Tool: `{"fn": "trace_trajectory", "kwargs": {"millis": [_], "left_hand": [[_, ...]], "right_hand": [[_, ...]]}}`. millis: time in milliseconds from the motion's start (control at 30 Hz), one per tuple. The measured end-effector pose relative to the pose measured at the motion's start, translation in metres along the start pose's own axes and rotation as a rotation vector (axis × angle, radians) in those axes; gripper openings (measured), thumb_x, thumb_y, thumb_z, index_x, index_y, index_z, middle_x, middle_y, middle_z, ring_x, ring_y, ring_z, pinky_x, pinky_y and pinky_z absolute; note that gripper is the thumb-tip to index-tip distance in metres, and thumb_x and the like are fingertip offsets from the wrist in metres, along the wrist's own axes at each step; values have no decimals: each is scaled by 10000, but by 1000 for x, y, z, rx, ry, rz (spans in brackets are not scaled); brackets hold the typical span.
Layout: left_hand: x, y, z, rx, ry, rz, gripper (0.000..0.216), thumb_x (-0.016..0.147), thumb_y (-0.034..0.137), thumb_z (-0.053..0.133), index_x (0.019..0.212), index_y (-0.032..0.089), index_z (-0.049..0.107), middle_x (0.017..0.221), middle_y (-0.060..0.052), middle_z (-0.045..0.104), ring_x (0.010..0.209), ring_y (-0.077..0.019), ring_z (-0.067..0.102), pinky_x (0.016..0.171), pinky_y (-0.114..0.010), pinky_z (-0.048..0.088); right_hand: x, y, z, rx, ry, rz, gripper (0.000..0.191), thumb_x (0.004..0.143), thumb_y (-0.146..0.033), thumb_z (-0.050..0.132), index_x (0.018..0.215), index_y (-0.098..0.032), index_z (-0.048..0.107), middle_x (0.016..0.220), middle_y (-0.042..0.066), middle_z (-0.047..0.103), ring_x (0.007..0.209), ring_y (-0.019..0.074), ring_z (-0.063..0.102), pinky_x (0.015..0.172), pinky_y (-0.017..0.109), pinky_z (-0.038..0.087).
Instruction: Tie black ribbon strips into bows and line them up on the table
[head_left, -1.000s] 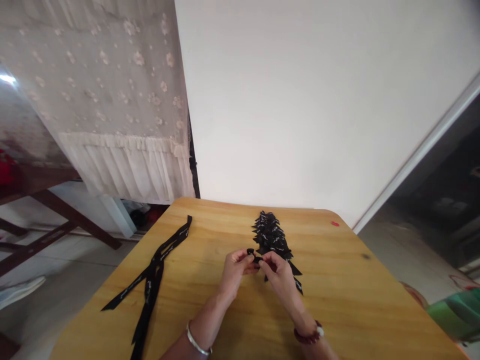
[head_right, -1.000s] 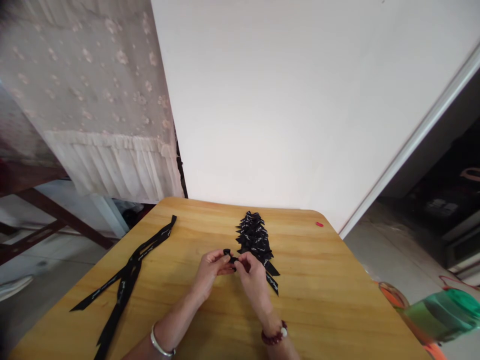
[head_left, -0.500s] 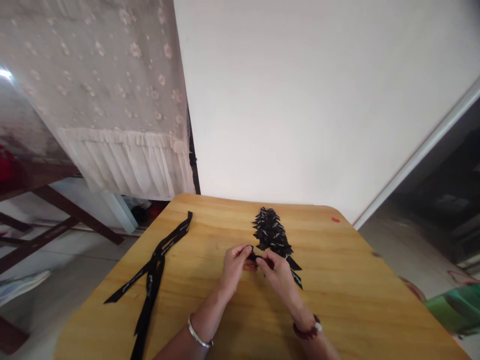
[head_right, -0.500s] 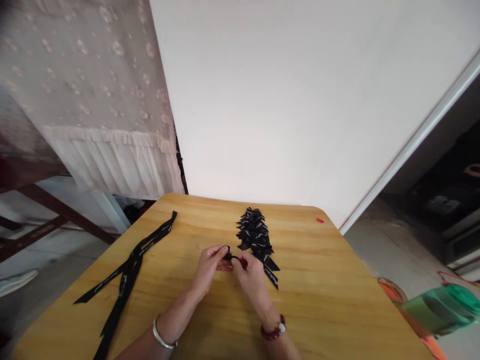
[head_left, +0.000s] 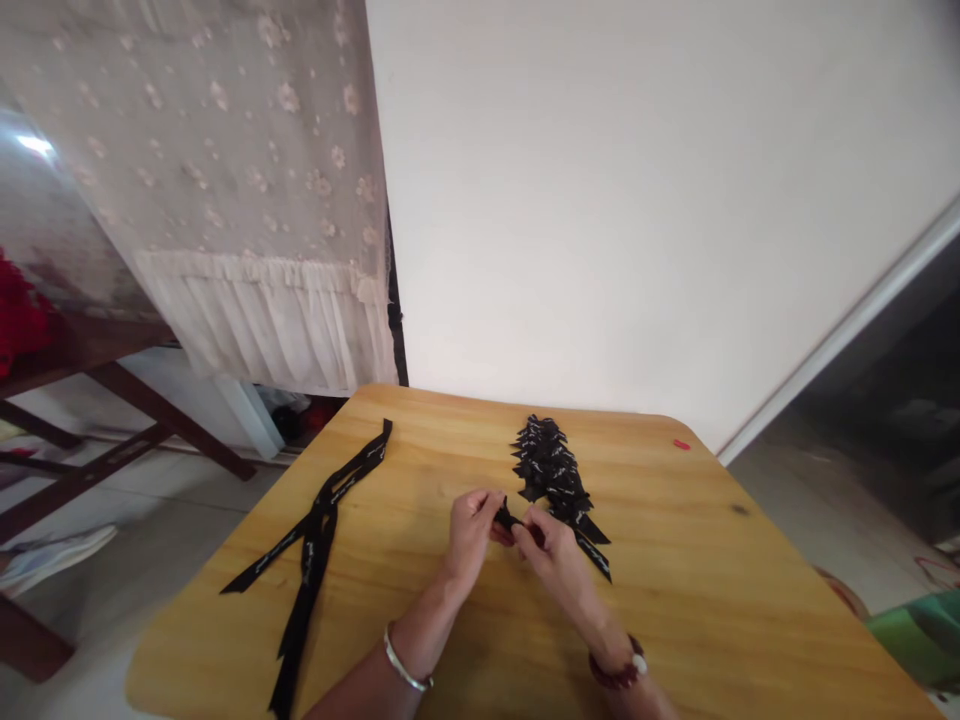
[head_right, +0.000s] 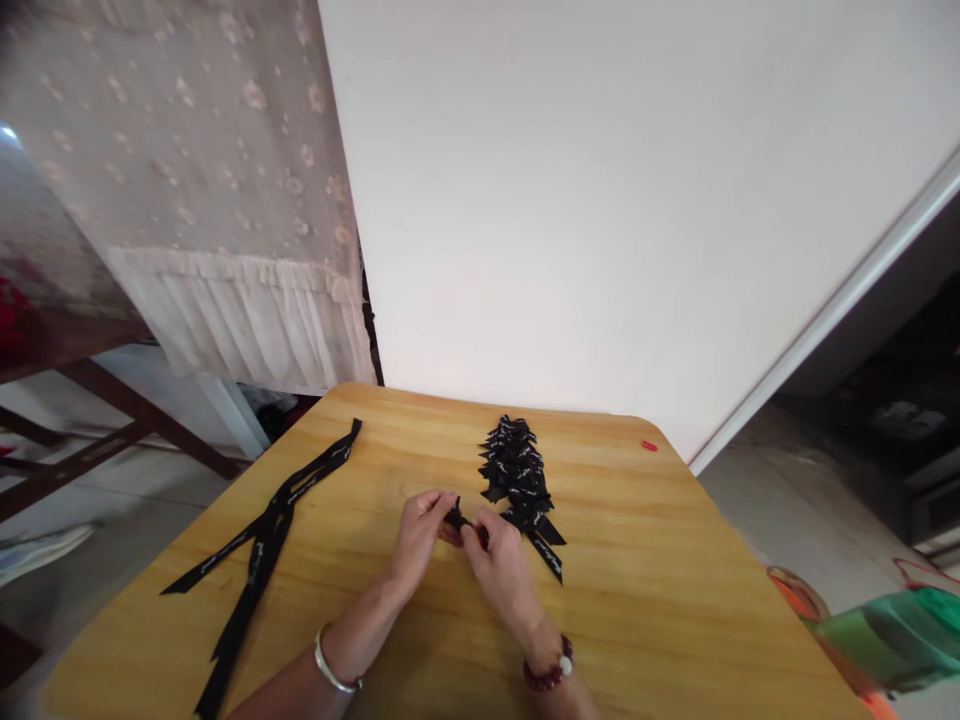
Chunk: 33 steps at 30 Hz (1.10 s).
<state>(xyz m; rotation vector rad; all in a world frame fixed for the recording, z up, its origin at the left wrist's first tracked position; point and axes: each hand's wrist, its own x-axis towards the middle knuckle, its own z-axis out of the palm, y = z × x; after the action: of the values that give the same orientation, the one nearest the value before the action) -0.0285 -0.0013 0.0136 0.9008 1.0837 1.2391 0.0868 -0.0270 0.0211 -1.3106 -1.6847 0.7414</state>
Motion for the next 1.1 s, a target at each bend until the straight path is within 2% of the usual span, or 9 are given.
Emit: {"fn": "trace_trajectory", "kwargs": {"millis": [133,233,400,567,733,867,1100], "left_hand": [[-2,4,-1,-68,-135,-89,275,645,397,587,638,122,577,572,-22,622,470,-147,591,491,-264,494],[-4,8,-2,-46,-227,-129,271,606,342,642,717,96,617,684,-78,663,592,-178,628,554,-262,498],[-4,8,-2,27,-291,-180,307,573,338,664,732,77,630,681,-110,670,613,-213,638,528,-265,484],[-4,2,0,91,-388,-232,330,561,367,666,728,85,628,642,-87,664,588,-206,636,513,-267,477],[-5,-1,0,136,-433,-232,316,584,378,643,694,81,628,570,-73,649,568,-201,632,499,-263,478],[-7,1,0,135,-441,-247,303,605,371,624,680,78,627,573,-79,653,555,-196,631,480,-249,471],[-9,5,2,139,-447,-260,276,631,345,602,671,73,624,582,-88,656,553,-197,634,458,-235,464]], "right_hand": [[3,11,0,20,69,27,236,739,-288,473,537,-206,384,468,-59,388,447,98,368,434,202,292],[6,15,-5,47,73,56,254,743,-310,485,532,-201,395,453,-60,393,438,95,385,431,199,304],[10,12,-16,140,70,73,283,782,-394,436,629,-167,510,532,-24,487,510,109,458,471,200,343],[10,10,-16,171,10,55,261,769,-380,463,672,-156,553,586,-4,536,559,125,488,510,208,377],[10,10,-14,141,-10,52,146,731,-278,502,641,-168,534,586,-11,534,557,125,490,511,209,381],[9,10,-14,71,-3,9,161,744,-248,462,600,-180,483,535,-37,464,507,107,431,480,202,340],[7,8,-12,33,12,-6,171,778,-234,414,615,-188,433,556,-39,450,520,103,430,498,199,334]]}}
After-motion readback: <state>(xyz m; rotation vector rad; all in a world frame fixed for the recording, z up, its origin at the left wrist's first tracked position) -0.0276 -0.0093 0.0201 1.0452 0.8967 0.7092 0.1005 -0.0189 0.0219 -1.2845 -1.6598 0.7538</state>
